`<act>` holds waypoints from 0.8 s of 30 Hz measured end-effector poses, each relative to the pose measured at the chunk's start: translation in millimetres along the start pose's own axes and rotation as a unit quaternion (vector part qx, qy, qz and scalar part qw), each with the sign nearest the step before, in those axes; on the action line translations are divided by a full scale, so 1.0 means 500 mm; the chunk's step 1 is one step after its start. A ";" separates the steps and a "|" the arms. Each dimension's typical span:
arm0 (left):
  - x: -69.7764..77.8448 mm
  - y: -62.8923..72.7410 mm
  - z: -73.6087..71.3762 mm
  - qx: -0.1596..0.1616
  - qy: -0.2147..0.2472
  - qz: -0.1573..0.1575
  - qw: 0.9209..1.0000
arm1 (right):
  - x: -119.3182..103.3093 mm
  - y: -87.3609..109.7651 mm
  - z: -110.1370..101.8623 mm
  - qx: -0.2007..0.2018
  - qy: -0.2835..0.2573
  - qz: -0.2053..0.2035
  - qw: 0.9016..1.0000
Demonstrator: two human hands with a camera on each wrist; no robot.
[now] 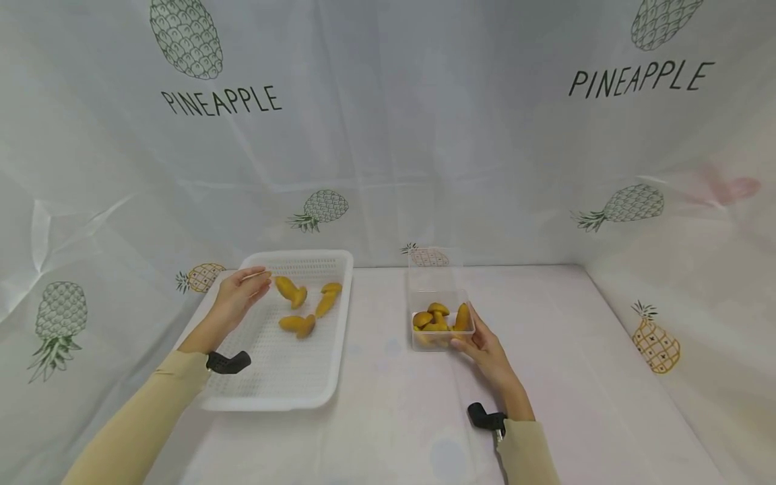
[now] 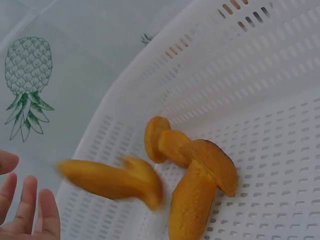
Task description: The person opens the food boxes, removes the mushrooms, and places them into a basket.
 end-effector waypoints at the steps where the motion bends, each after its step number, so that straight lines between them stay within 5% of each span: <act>1: 0.001 -0.001 0.001 0.005 -0.003 0.000 1.000 | 0.000 0.001 0.000 -0.001 0.001 -0.001 1.000; 7: 0.009 -0.003 0.013 0.011 -0.013 0.004 1.000 | -0.003 0.003 -0.002 -0.004 0.006 -0.005 1.000; 24: 0.059 -0.004 0.087 -0.045 -0.001 0.023 0.999 | -0.003 0.002 -0.001 -0.007 0.000 -0.006 1.000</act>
Point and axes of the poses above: each hand's wrist, its own y-axis away from the middle knuckle, its own z-axis out of the palm, x = y × z, the point moved 1 cm from there along -y, towards the middle knuckle, and after that the axes turned 12 degrees about -y, right-handed, at the moved point
